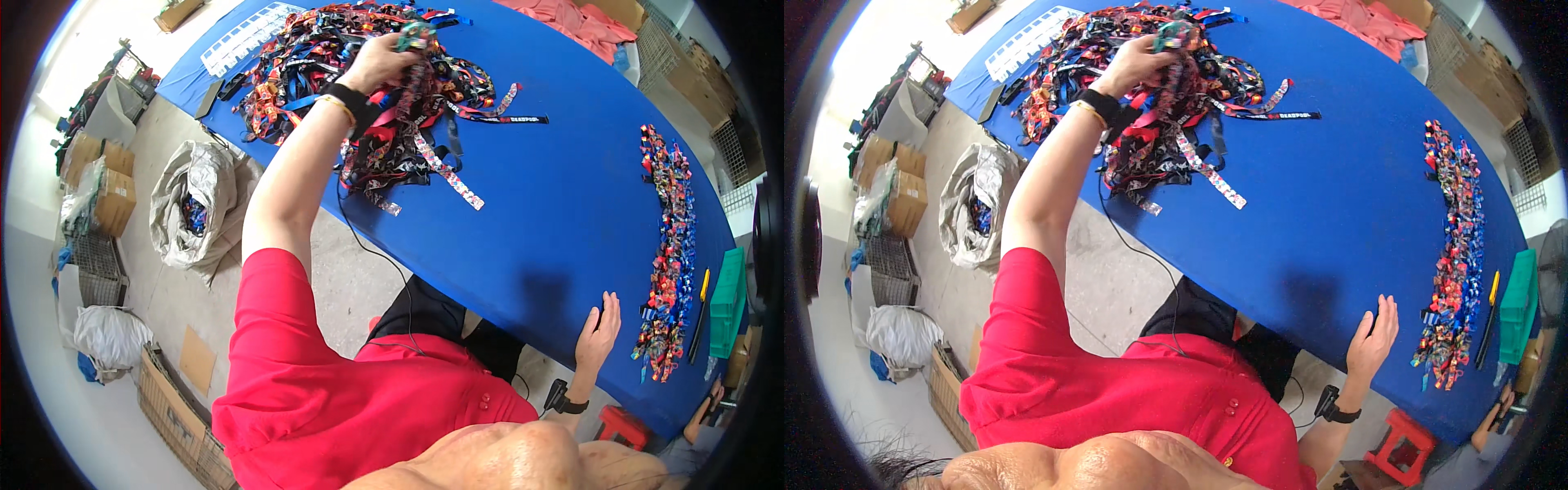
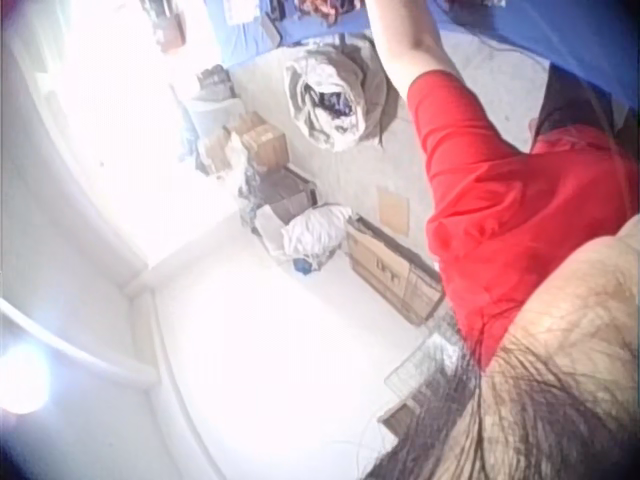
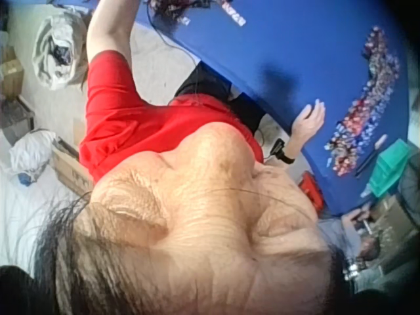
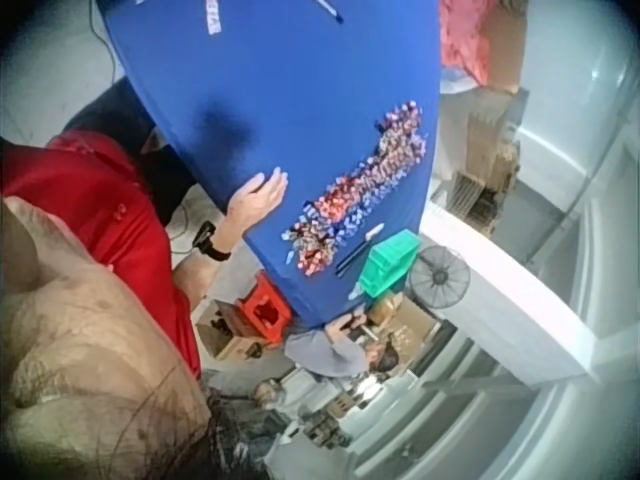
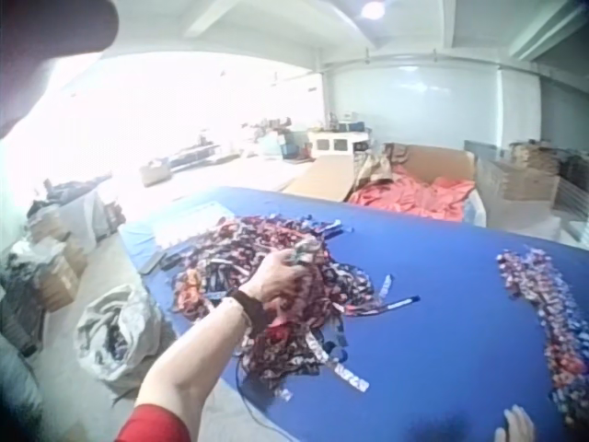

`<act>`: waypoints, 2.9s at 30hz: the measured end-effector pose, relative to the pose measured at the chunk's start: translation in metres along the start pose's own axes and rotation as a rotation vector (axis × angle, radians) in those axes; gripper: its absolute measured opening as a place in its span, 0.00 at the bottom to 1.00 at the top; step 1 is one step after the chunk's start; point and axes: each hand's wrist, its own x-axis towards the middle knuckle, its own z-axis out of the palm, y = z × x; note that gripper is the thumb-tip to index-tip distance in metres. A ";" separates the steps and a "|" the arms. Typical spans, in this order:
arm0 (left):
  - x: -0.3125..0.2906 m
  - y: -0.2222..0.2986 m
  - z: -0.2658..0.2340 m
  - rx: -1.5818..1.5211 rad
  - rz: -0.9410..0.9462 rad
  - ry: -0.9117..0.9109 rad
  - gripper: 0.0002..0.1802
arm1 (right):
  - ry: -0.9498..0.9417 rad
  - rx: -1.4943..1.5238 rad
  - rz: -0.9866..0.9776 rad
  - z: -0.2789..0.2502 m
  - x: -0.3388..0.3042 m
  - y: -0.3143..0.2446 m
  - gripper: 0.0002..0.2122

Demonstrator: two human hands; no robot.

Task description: The person is manually sorting, aligning, and organizing printed lanyards on a blue workbench in a factory environment.

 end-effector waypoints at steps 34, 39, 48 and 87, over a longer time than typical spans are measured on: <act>-0.034 0.006 0.158 1.126 0.191 -0.487 0.28 | 0.068 0.011 -0.002 0.002 -0.003 -0.001 0.17; 0.034 -0.111 0.019 1.255 0.022 -0.323 0.15 | 0.126 0.045 -0.097 0.008 0.009 -0.006 0.16; -0.015 -0.149 -0.080 1.081 -0.297 -0.012 0.19 | 0.108 0.012 -0.036 0.003 0.000 -0.003 0.16; -0.213 0.077 0.199 0.129 0.461 -0.207 0.07 | -0.212 0.939 0.485 -0.024 -0.006 -0.069 0.06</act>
